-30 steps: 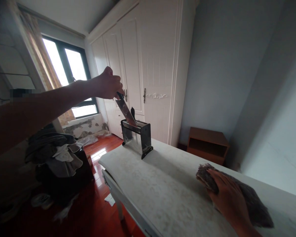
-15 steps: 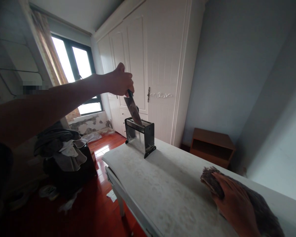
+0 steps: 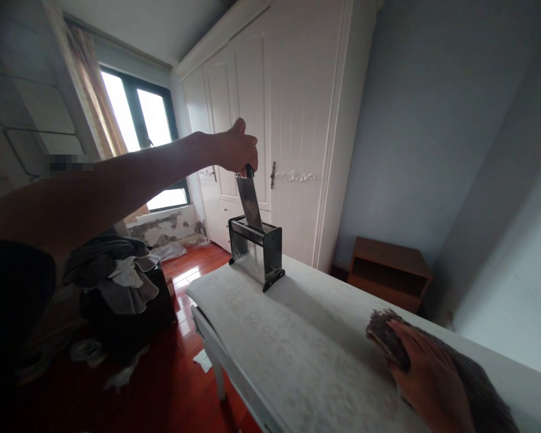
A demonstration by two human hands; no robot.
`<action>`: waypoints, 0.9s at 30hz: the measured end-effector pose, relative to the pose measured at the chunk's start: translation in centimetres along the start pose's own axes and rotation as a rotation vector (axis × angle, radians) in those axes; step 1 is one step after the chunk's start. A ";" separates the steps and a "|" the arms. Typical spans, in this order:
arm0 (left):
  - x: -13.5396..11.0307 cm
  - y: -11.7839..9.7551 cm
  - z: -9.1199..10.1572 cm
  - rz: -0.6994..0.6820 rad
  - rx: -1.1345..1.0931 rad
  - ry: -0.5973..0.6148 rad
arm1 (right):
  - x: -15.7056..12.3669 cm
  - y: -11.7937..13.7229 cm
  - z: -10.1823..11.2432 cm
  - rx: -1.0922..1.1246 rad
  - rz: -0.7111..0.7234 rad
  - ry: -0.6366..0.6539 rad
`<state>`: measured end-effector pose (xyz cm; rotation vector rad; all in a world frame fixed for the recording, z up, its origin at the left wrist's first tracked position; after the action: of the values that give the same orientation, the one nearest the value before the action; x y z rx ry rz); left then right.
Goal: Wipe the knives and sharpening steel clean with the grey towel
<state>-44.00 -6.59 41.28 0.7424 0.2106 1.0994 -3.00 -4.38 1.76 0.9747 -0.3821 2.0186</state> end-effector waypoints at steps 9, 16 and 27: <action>0.8 -3.1 -0.8 -0.097 0.098 0.147 | 0.0 -0.1 -0.1 0.014 -0.012 0.007; 1.0 -5.3 -3.6 -0.108 0.144 0.245 | 0.2 0.1 0.3 0.037 -0.018 0.029; -0.3 -8.8 -7.3 -0.117 0.075 0.238 | 0.3 0.0 0.2 0.036 -0.029 0.049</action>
<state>-41.39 -5.74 30.16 0.6566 0.4943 1.0710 -2.94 -4.34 2.09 0.9454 -0.3046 2.0254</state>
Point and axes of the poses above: each hand's wrist, its own x-axis towards the middle knuckle, its own z-axis out of the back of the hand, y = z × x, the point moved 6 cm from there along x, towards the middle knuckle, and after that the axes turned 12 degrees about -z, right-handed, at the moved point
